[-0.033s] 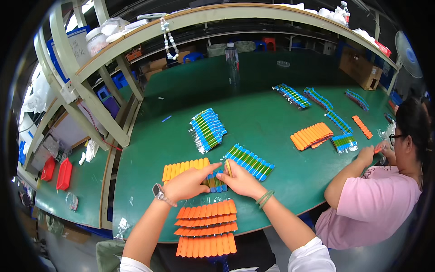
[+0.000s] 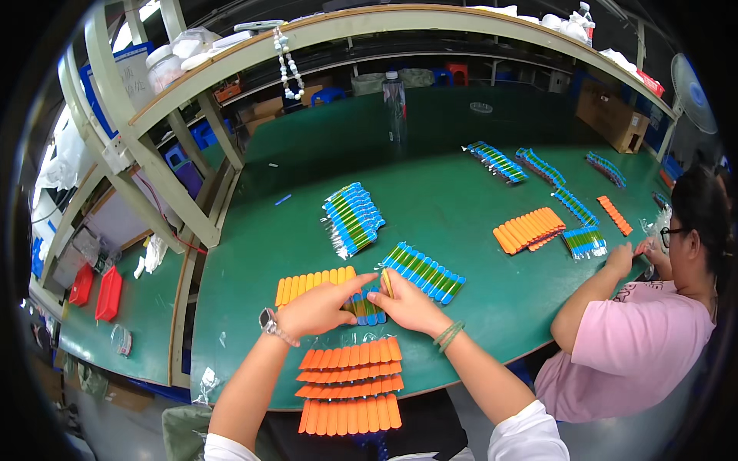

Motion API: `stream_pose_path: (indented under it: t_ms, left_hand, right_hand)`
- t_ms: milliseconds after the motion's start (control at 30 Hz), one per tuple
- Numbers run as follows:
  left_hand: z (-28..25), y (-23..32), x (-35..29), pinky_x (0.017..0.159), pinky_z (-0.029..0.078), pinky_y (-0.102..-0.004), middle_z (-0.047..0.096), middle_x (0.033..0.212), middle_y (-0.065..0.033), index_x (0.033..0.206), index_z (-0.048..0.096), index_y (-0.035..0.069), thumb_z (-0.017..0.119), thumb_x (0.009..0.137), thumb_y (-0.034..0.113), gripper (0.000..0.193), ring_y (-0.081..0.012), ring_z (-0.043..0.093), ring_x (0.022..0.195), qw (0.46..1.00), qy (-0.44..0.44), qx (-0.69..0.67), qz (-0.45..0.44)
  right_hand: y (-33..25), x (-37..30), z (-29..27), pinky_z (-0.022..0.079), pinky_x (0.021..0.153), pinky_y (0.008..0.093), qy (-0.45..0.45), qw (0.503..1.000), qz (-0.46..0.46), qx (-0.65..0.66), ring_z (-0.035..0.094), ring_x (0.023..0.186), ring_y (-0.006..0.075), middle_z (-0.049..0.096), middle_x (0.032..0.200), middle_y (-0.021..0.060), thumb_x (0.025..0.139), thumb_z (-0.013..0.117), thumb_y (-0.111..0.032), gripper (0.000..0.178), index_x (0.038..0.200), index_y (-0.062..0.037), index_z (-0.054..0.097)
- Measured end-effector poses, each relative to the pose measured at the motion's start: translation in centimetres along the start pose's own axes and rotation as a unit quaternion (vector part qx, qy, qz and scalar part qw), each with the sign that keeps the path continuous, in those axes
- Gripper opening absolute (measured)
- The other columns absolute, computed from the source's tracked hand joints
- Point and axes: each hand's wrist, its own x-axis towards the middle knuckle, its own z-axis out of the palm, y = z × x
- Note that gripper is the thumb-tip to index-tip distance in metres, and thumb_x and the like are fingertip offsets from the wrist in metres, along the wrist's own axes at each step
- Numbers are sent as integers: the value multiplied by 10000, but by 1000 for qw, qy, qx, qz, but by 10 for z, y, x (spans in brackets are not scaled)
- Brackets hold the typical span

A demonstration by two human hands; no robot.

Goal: The person peels plastic film off rows of plastic sticks, discards the film into a bag, and aligns and presses the rows of sticks together into stacks on the workbench by hand.

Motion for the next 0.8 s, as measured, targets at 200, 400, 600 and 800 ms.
stream_pose_path:
  t_ms: [200, 400, 600, 800]
  left_hand:
    - [12, 4, -6, 671, 512, -488, 684, 877, -230, 1482, 375, 107, 710, 841, 111, 723, -416, 666, 791, 999, 32, 39, 18]
    - [39, 7, -12, 564, 498, -473, 657, 747, -154, 1493, 370, 131, 715, 856, 207, 728, -361, 666, 669, 970, 137, 200, 24]
    - [24, 2, -5, 647, 520, -470, 681, 841, -197, 1520, 330, 125, 719, 860, 156, 766, -389, 672, 765, 986, 111, 127, 5]
    - [1, -12, 7, 908, 508, -399, 632, 1243, -236, 1540, 321, 169, 758, 840, 180, 826, -368, 634, 1133, 999, -28, -28, -17]
  right_hand:
    - [-4, -9, -2, 457, 647, 309, -73, 996, -47, -29, 514, 737, 120, 502, 791, 23, 870, 780, -212, 367, 975, -53, 466]
    - [-16, -12, 7, 493, 701, 390, 2, 989, -65, -130, 634, 791, 285, 640, 885, 156, 788, 819, -168, 476, 1114, -8, 512]
    - [-2, 1, 4, 488, 684, 338, 5, 998, -51, -48, 604, 778, 162, 637, 855, 97, 885, 749, -169, 311, 1001, -25, 500]
    - [7, 2, 4, 432, 656, 273, -28, 997, -18, 74, 433, 735, 81, 449, 793, -29, 957, 684, -179, 262, 910, -59, 456]
